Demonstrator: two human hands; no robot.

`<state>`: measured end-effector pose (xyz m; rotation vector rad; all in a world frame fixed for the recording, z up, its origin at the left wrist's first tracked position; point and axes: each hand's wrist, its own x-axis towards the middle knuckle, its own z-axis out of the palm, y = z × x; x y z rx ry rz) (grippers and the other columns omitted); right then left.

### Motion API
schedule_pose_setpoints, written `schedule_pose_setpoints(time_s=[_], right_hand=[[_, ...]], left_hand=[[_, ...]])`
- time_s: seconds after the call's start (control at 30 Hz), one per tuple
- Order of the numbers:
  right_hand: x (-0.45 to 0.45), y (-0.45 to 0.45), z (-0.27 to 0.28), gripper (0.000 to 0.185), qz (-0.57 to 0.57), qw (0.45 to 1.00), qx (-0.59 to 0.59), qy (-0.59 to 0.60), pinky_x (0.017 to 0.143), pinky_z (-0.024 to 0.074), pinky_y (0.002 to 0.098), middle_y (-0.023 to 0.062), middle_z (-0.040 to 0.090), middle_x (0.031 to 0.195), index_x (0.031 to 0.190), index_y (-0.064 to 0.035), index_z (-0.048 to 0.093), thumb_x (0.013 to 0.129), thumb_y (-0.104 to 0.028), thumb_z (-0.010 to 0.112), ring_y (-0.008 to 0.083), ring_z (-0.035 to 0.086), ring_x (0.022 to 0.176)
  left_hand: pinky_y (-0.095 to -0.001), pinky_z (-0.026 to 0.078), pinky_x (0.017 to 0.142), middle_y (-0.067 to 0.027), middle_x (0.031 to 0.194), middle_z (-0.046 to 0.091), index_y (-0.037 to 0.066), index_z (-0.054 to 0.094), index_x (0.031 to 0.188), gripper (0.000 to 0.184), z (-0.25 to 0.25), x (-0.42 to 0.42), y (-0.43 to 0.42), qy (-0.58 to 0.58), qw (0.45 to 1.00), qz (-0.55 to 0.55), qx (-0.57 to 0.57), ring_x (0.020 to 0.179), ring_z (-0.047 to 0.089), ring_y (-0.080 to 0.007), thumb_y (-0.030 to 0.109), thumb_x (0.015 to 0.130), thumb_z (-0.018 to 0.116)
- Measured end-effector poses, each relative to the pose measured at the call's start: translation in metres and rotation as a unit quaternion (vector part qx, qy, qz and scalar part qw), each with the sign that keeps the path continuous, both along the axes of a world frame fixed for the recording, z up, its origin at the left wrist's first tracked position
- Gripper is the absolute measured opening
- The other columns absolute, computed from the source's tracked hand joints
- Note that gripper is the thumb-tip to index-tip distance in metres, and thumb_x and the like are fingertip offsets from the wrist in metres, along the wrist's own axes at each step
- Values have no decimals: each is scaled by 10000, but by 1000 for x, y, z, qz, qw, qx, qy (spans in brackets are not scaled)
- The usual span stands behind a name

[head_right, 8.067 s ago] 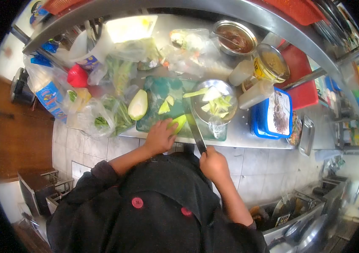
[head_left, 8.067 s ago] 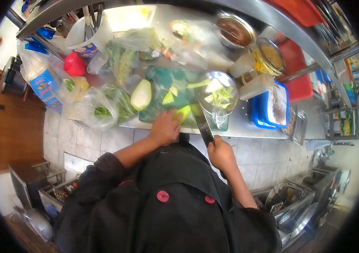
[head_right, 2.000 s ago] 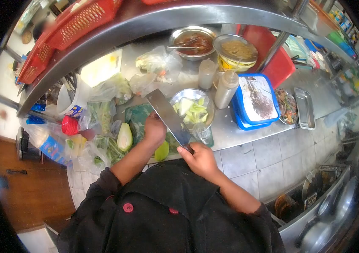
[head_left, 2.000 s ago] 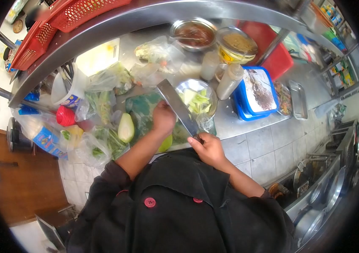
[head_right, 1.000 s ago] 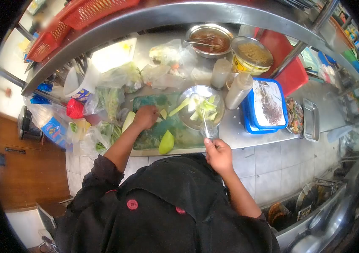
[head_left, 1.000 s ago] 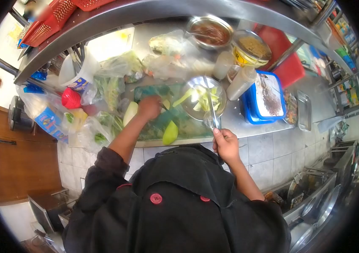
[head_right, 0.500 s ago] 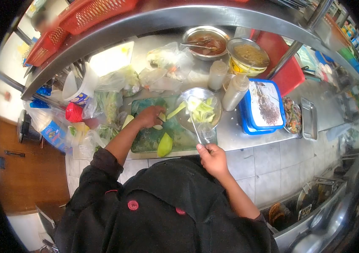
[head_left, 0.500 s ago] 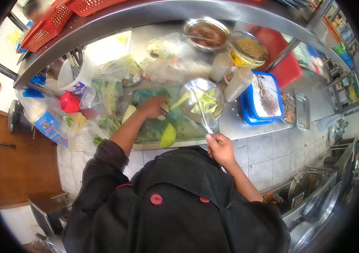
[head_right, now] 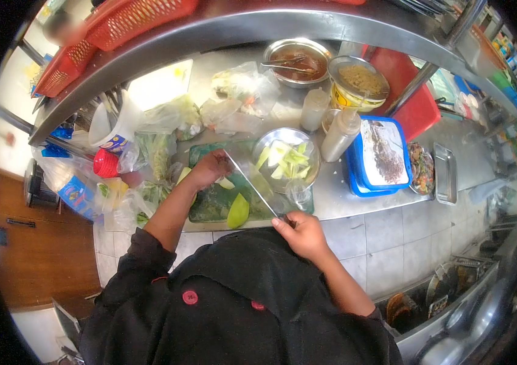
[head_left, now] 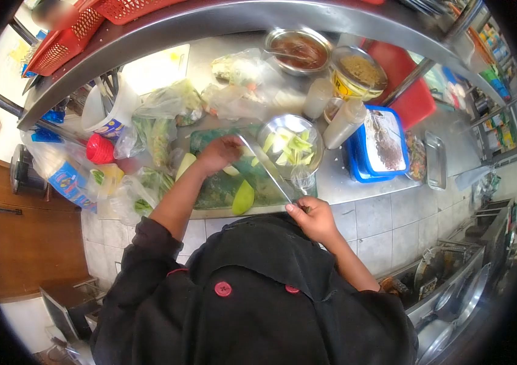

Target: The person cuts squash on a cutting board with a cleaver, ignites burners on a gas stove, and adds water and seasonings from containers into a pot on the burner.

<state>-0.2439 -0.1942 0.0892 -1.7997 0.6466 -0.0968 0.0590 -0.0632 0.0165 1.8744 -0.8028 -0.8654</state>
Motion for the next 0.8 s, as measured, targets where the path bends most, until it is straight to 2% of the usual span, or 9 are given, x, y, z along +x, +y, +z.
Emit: schedule_pose_setpoints(time_s=[0.03, 0.13, 0.27, 0.33, 0.37, 0.43, 0.7, 0.77, 0.8], right_hand=[[2, 0, 8, 403, 11, 999, -31, -8, 562, 432, 337, 120, 569, 636, 736, 28, 596, 853, -349, 682, 191, 541, 594], [5, -2, 12, 406, 35, 995, -88, -12, 593, 451, 368, 177, 586, 679, 751, 27, 603, 839, -361, 682, 278, 571, 623], [7, -2, 22, 418, 42, 985, -167, -15, 622, 467, 408, 213, 599, 716, 753, 18, 612, 825, -390, 670, 379, 593, 686], [7, -2, 22, 418, 41, 983, -176, -24, 627, 468, 416, 215, 599, 720, 751, 15, 612, 826, -393, 667, 385, 593, 694], [7, -2, 22, 418, 41, 981, -184, -34, 633, 468, 423, 218, 599, 724, 748, 12, 612, 827, -396, 663, 391, 593, 702], [8, -2, 24, 418, 45, 980, -189, -28, 632, 467, 425, 218, 596, 722, 746, 11, 608, 828, -395, 663, 393, 590, 700], [6, -2, 13, 434, 34, 983, -177, -26, 622, 459, 433, 224, 586, 712, 732, 13, 590, 827, -405, 660, 415, 571, 701], [9, 0, 6, 430, 28, 982, -183, -28, 594, 454, 412, 200, 575, 659, 722, 17, 582, 845, -388, 660, 347, 578, 624], [13, -1, 0, 430, 27, 982, -183, -28, 594, 454, 412, 200, 575, 659, 722, 17, 582, 845, -388, 660, 347, 578, 624]], left_hand=[[-318, 475, 645, -65, 828, 651, 32, 639, 972, 182, 9, -4, -3, 98, 994, 30, -31, 731, 596, -166, 118, 813, 620], [-291, 455, 603, -50, 824, 641, 30, 637, 992, 178, 44, -26, -9, 138, 983, 94, -78, 702, 572, -130, 75, 827, 588], [-268, 472, 638, -41, 832, 641, 16, 633, 983, 152, 27, -23, -14, 140, 976, 127, -105, 719, 590, -126, 4, 837, 592], [-273, 491, 678, -57, 868, 652, 1, 627, 988, 176, 30, -27, -18, 66, 981, 151, -101, 766, 608, -140, -36, 817, 599], [-273, 491, 678, -57, 868, 652, 1, 627, 988, 176, 31, -29, -19, 66, 981, 150, -102, 766, 608, -140, -36, 817, 599], [-278, 498, 713, -67, 913, 660, -12, 620, 995, 204, 49, -36, -21, 166, 958, 159, -169, 811, 618, -150, -64, 798, 607], [-275, 488, 688, -69, 909, 654, -15, 618, 999, 191, 60, -42, -31, 106, 977, 117, -146, 786, 606, -146, -35, 809, 603], [-269, 480, 662, -64, 889, 648, -16, 618, 1000, 186, 63, -49, -33, 68, 983, 108, -134, 759, 597, -137, -12, 814, 611], [-260, 463, 630, -58, 870, 638, -18, 618, 1007, 190, 63, -56, -37, 129, 981, 99, -102, 727, 582, -124, 20, 821, 619]])
